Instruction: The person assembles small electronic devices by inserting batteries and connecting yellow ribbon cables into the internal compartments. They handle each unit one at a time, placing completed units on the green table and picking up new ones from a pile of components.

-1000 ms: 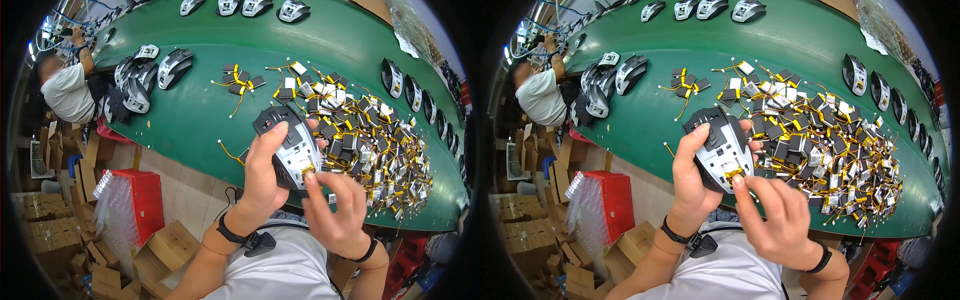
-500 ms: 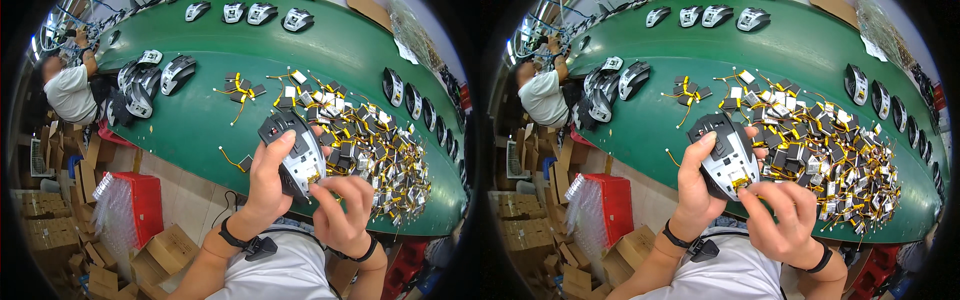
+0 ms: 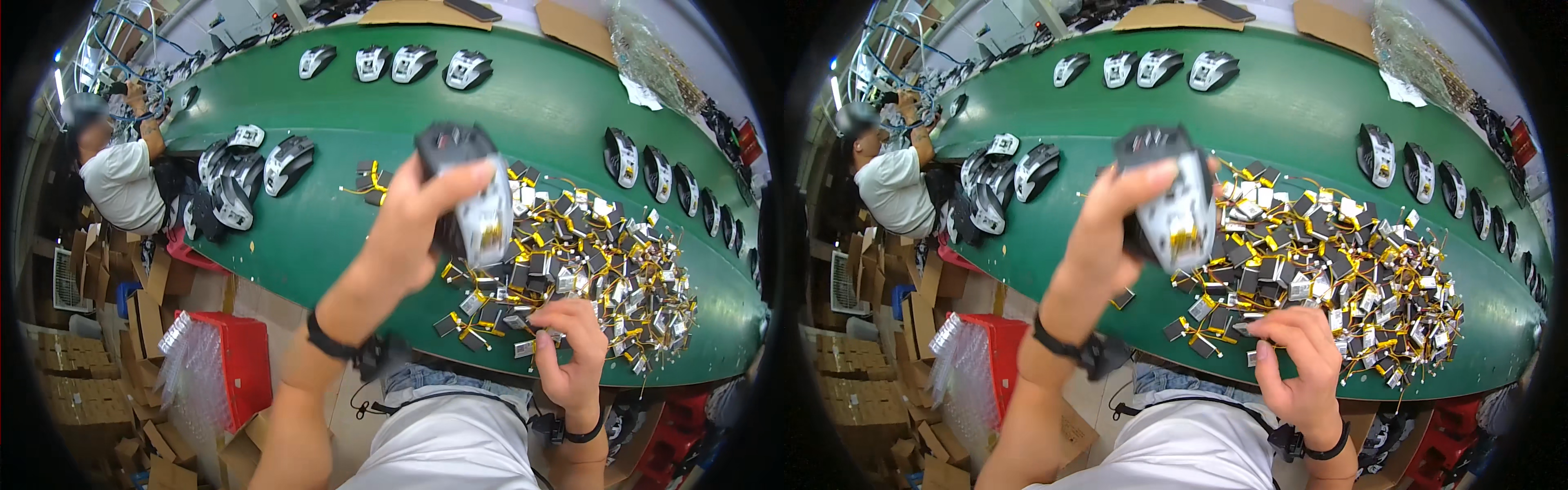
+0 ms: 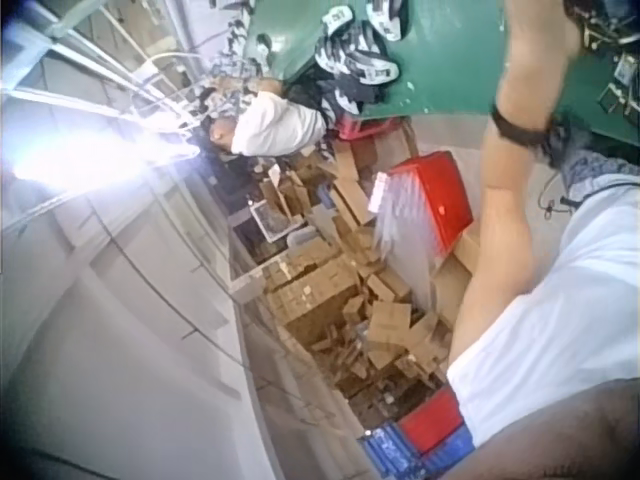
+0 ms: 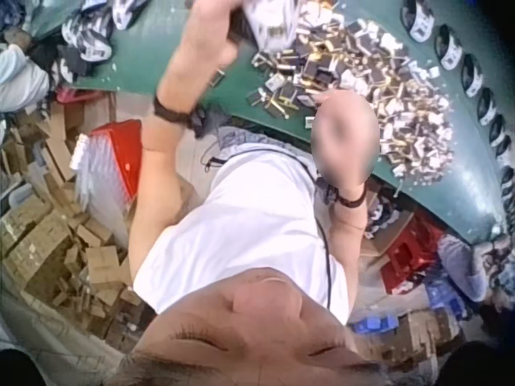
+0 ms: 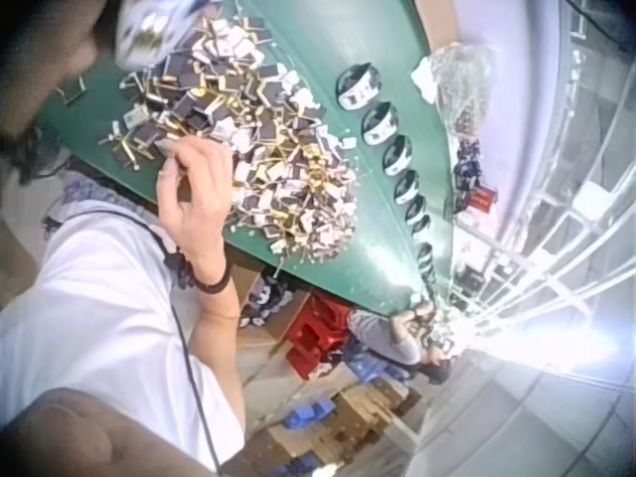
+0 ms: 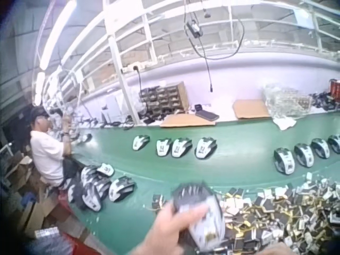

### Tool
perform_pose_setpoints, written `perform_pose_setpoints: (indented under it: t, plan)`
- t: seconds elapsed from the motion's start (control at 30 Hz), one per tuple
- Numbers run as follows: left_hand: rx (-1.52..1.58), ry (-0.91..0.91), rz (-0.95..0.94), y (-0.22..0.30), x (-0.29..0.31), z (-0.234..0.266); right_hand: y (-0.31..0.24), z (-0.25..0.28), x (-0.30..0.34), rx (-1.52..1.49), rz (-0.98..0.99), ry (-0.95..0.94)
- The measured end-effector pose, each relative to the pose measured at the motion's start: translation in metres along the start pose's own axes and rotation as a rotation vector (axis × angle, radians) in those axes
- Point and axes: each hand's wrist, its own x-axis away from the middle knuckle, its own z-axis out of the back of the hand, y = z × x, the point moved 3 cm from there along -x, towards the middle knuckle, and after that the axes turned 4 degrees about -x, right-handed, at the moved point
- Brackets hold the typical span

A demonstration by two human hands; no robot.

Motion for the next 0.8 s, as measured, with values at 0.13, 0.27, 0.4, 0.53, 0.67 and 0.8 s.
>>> perform_pose_setpoints:
  t: [0.13, 0.27, 0.4, 0.53, 0.67, 0.8]
  plan:
    - [-0.278, -0.098, -0.054, 0.019, -0.113, -0.011, -0.006, 0.015, 0.009, 0.006, -0.083, 0.095]
    - [-0.573, 0.024, -0.049, -0.047, -0.241, -0.008, 0.001, 0.017, 0.015, -0.018, -0.107, 0.166]
    - [-0.83, 0.044, -0.055, -0.087, -0.261, -0.004, -0.001, 0.023, 0.01, -0.036, -0.141, 0.132]
    - [-1.808, 0.056, -0.341, -0.049, -0.234, -0.042, 0.009, 0.047, 0.003, 0.066, -0.083, 0.03]
    - [-1.886, 0.211, -0.39, -0.024, -0.258, -0.008, 0.008, 0.055, -0.045, 0.218, 0.01, 0.027]
    - [-1.877, 0.597, -0.197, -0.016, -0.274, 0.038, 0.032, 0.064, -0.114, 0.24, 0.054, -0.01]
